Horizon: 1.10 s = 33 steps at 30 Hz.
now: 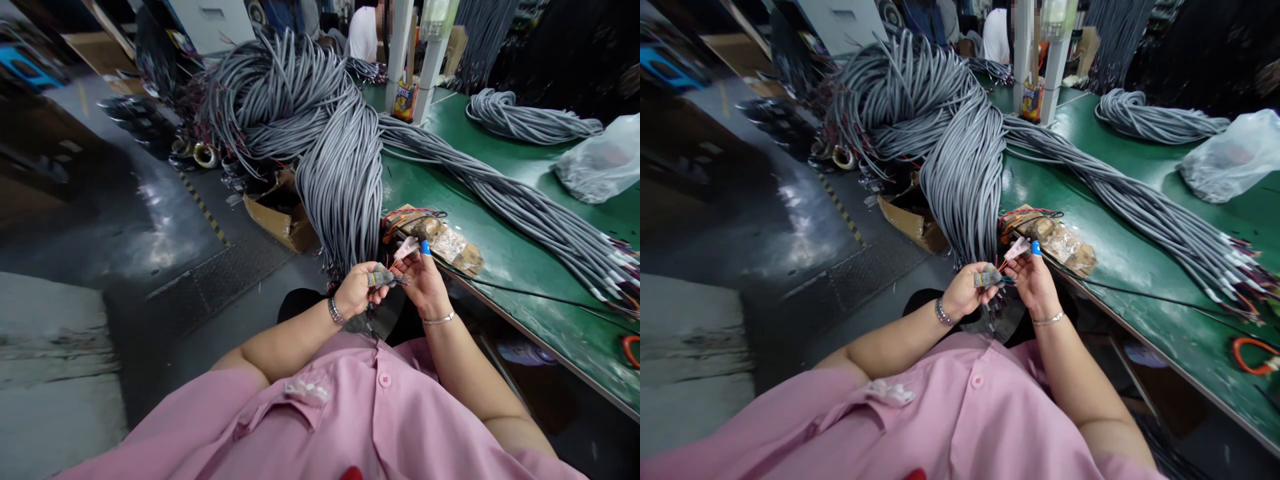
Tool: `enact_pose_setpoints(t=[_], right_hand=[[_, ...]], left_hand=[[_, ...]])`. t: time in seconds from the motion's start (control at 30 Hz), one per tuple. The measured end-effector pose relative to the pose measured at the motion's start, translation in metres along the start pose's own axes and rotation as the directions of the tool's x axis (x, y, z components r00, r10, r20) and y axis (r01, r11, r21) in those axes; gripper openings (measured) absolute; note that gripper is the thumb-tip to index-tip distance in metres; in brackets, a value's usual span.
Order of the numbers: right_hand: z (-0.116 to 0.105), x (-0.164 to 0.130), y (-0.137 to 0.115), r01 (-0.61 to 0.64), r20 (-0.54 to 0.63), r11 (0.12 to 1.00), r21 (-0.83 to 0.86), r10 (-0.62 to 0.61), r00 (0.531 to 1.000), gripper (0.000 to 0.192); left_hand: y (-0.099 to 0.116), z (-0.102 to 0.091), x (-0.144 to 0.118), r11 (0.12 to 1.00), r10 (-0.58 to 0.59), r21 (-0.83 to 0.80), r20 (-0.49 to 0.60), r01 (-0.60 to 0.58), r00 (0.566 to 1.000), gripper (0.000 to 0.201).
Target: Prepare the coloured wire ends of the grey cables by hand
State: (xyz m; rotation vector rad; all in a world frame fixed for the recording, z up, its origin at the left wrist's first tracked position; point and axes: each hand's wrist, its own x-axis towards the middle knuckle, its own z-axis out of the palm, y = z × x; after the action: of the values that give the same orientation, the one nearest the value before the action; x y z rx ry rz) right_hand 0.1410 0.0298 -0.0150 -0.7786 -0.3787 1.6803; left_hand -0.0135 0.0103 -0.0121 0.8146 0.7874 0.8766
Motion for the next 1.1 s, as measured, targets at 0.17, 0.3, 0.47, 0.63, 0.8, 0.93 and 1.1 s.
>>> enact_pose_setpoints(t=[0.17,0.3,0.47,0.63,0.8,0.93,1.1], right_hand=[[0.002,-0.001,-0.001,0.067,-0.005,0.993,-0.1,-0.068,0.998,0.023],[0.003,0.001,0.005,0.168,-0.009,0.969,-0.181,-0.173,0.985,0.026],[0.004,0.003,0.015,0.356,-0.098,0.898,-0.26,-0.391,0.915,0.03],[0.007,0.006,0.014,0.323,-0.057,0.92,-0.222,-0.343,0.938,0.039],[0.008,0.01,0.011,0.183,0.004,0.98,-0.08,-0.184,0.983,0.038],[0.007,0.014,0.011,0.184,-0.028,0.982,-0.054,-0.185,0.982,0.04],[0.007,0.015,0.013,0.184,-0.05,0.983,-0.027,-0.185,0.981,0.039]], left_hand=[[-0.001,0.006,-0.007,0.997,0.07,-0.007,-0.067,-0.071,0.995,0.027],[0.004,0.01,-0.007,0.995,0.095,-0.02,-0.1,-0.097,0.99,0.027],[0.006,0.015,-0.005,0.993,0.114,-0.015,-0.105,-0.116,0.988,0.027],[0.003,0.016,-0.003,0.994,0.103,-0.02,-0.114,-0.106,0.988,0.026],[-0.001,0.016,-0.002,0.994,0.105,-0.01,-0.107,-0.107,0.989,0.024],[-0.003,0.016,-0.001,0.994,0.106,0.006,-0.124,-0.106,0.987,0.023],[-0.004,0.016,0.0,0.994,0.111,0.016,-0.141,-0.11,0.984,0.024]])
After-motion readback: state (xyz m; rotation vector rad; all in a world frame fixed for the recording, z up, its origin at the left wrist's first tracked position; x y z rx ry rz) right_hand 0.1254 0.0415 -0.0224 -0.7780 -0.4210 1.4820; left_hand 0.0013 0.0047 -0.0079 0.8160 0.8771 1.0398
